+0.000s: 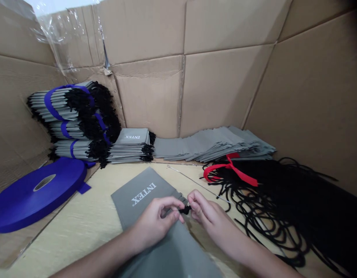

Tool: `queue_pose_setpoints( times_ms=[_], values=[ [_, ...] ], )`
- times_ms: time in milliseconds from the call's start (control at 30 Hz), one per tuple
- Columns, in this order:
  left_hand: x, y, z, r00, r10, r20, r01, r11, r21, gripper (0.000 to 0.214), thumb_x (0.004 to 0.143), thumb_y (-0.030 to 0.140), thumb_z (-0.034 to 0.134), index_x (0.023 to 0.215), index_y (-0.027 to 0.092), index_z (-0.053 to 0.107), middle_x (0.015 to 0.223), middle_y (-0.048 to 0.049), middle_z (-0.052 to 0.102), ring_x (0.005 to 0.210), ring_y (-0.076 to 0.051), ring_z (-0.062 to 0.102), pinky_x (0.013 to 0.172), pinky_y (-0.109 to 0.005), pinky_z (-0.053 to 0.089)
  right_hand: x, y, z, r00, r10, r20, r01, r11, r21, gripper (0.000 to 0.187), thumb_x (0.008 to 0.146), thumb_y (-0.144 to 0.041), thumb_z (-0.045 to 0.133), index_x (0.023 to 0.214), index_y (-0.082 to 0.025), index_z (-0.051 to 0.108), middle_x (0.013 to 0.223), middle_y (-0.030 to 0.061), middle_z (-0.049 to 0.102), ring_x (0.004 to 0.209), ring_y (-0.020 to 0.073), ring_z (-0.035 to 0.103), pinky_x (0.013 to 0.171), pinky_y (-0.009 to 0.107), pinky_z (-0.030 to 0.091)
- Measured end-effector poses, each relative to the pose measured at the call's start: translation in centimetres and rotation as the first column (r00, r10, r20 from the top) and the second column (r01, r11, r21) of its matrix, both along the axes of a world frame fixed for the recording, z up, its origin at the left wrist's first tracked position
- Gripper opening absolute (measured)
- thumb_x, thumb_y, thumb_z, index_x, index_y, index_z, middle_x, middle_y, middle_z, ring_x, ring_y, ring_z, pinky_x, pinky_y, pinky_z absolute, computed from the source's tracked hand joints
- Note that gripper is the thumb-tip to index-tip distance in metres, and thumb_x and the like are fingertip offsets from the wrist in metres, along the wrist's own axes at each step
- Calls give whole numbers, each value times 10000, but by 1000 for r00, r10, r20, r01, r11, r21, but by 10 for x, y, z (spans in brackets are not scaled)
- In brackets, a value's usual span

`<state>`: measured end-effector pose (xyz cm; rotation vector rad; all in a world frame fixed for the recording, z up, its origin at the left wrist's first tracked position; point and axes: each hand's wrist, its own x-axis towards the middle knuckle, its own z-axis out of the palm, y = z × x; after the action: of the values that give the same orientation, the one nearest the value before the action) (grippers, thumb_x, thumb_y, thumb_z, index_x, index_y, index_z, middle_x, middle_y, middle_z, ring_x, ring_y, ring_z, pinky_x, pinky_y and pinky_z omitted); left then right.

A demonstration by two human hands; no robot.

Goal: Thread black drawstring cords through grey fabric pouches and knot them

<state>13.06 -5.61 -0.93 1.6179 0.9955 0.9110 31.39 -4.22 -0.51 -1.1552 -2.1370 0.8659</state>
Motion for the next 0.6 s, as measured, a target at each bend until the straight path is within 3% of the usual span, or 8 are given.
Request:
queue_pose_setpoints(
  times_ms=[133, 367, 500, 600],
  values=[
    [2, 2, -4, 998, 34, -44, -35, 999, -23, 197, 763, 301, 578, 861, 131, 588, 675, -24, 619, 644, -142, 531, 611, -235, 365, -2, 0, 0, 1000, 17, 3, -17, 1000, -21, 243, 936, -410, 293, 813, -239, 415, 606, -49, 459, 556, 129, 420, 551, 241, 328],
    [2, 0, 2, 986, 51, -159, -47, 998, 32, 128, 756, 215, 539, 831, 131, 601, 620, 12, 573, 577, -111, 466, 546, -204, 325, -3, 1, -3, 991, 31, -131, -49, 990, -132, 363, 934, -492, 249, 785, -227, 448, 557, -57, 445, 529, 116, 425, 520, 228, 318],
    [2, 0, 2, 983, 52, -174, -40, 997, 72, 141, 759, 205, 529, 830, 134, 628, 637, 10, 567, 586, -107, 456, 541, -199, 315, -5, 2, -6, 992, 47, -116, -62, 990, -129, 429, 877, -542, 385, 619, -202, 423, 546, -53, 392, 529, 106, 370, 488, 227, 264],
    [2, -1, 4, 981, 58, -185, -40, 994, 102, 143, 763, 200, 523, 813, 133, 639, 639, 12, 560, 579, -103, 440, 534, -196, 307, -9, 3, -9, 972, 28, -232, -93, 957, -274, 441, 821, -570, 472, 593, -198, 406, 516, -75, 299, 470, 83, 279, 439, 222, 199]
  ],
)
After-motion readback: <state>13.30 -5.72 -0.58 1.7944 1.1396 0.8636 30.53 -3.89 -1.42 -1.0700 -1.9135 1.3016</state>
